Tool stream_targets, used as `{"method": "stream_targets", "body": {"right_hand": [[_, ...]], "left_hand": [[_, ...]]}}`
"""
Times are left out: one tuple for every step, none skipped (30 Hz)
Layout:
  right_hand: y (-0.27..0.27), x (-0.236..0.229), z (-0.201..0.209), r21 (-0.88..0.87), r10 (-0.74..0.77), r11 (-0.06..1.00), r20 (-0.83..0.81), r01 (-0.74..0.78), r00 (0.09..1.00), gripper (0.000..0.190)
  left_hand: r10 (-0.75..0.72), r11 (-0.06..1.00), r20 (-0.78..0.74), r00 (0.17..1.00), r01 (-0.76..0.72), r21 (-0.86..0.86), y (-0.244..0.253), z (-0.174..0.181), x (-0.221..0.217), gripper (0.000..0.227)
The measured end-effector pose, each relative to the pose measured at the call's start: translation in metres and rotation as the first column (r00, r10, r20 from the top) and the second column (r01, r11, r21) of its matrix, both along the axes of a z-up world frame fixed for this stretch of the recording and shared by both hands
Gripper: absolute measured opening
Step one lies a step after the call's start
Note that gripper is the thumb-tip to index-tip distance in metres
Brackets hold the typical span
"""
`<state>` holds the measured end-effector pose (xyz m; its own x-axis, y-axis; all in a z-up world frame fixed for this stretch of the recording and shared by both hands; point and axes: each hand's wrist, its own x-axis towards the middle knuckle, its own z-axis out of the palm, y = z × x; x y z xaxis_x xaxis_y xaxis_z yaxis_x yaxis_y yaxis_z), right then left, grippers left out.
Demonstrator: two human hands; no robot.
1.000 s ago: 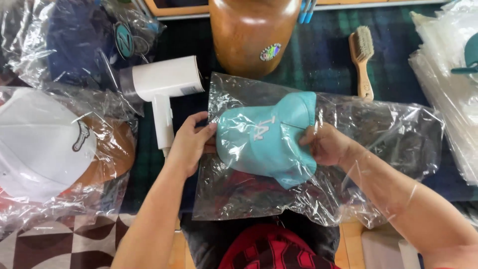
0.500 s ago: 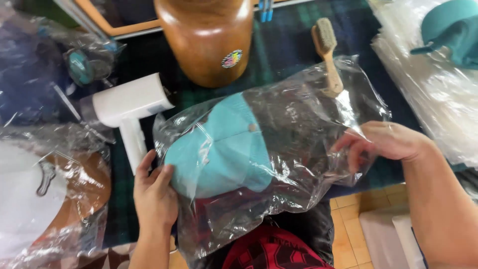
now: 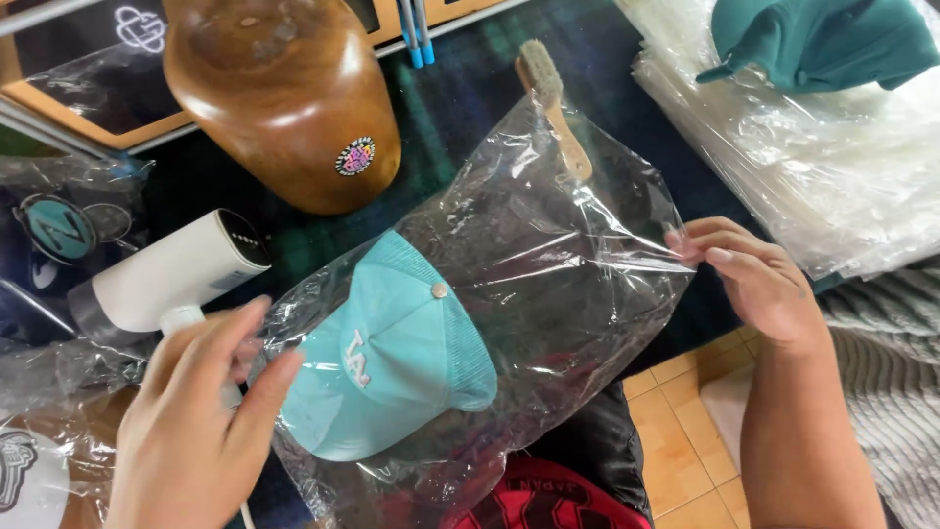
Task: The person cleans various caps using a brush and a hair dryer before placing them into plastic bags at a workstation.
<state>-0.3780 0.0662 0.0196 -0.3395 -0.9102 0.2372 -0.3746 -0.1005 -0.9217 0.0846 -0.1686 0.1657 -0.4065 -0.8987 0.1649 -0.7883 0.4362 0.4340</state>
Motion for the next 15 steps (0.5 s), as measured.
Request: {"method": "stream_targets", "body": {"right_hand": [[0.0,0.0,-0.005,-0.086,0.058,0.995,0.134,-0.047,0.989,0.028],[0.001,-0.001,-0.01,-0.18,0.124,0.981,0.257,-0.079,0.958,0.028],[0.001,0.004,-0.004,-0.181,0.114,0.981,0.259,-0.068,0.959,0.028],[-0.001,0.009,0.003,-0.153,0.091,0.987,0.272,-0.051,0.958,0.023],[-0.003,0.013,0.011,-0.125,0.068,0.992,0.285,-0.034,0.956,0.019],[-0.002,0.013,0.011,-0.126,0.06,0.992,0.284,-0.025,0.957,0.019],[-0.002,0.013,0.01,-0.128,0.062,0.991,0.27,-0.028,0.961,0.018],[-0.001,0.013,0.01,-0.129,0.065,0.991,0.257,-0.032,0.964,0.018],[0.001,0.009,0.006,-0.129,0.058,0.991,0.258,-0.025,0.964,0.018],[0.003,0.005,0.002,-0.156,0.069,0.988,0.367,-0.012,0.928,0.019],[0.004,0.001,-0.002,-0.182,0.084,0.983,0.471,0.004,0.878,0.024],[-0.002,0.001,0.004,-0.187,0.078,0.982,0.471,0.013,0.879,0.024],[-0.009,0.001,0.01,-0.067,-0.052,0.993,0.47,0.094,0.881,0.024],[-0.012,0.003,0.015,0.066,-0.185,0.983,0.457,0.174,0.87,0.024],[-0.019,0.003,0.023,0.073,-0.196,0.98,0.459,0.184,0.866,0.024]], "left_hand": [[-0.201,0.976,0.017,0.979,0.199,0.094,-0.013,0.015,-0.025,0.053],[-0.398,0.903,0.012,0.917,0.389,0.184,-0.026,0.031,-0.052,0.052],[-0.408,0.898,0.014,0.913,0.399,0.184,-0.036,0.036,-0.084,0.052],[-0.425,0.868,0.016,0.905,0.403,0.289,-0.046,0.041,-0.118,0.054],[-0.444,0.828,0.017,0.896,0.402,0.392,-0.056,0.046,-0.152,0.055],[-0.452,0.824,0.017,0.892,0.41,0.39,-0.065,0.042,-0.179,0.055],[-0.435,0.796,0.062,0.898,0.351,0.493,-0.074,0.038,-0.205,0.058],[-0.42,0.758,0.112,0.901,0.281,0.589,-0.082,0.034,-0.232,0.062],[-0.427,0.756,0.113,0.897,0.286,0.59,-0.09,0.018,-0.247,0.062],[-0.43,0.716,0.111,0.896,0.264,0.646,-0.098,0.003,-0.263,0.048],[-0.433,0.674,0.109,0.895,0.241,0.698,-0.107,-0.012,-0.28,0.036],[-0.441,0.675,0.112,0.891,0.247,0.695,-0.115,-0.03,-0.285,0.036],[-0.404,0.613,-0.028,0.915,0.293,0.734,-0.125,-0.048,-0.291,0.041],[-0.351,0.539,-0.165,0.922,0.343,0.769,-0.131,-0.07,-0.296,0.046],[-0.359,0.531,-0.164,0.919,0.346,0.774,-0.135,-0.078,-0.301,0.046]]}}
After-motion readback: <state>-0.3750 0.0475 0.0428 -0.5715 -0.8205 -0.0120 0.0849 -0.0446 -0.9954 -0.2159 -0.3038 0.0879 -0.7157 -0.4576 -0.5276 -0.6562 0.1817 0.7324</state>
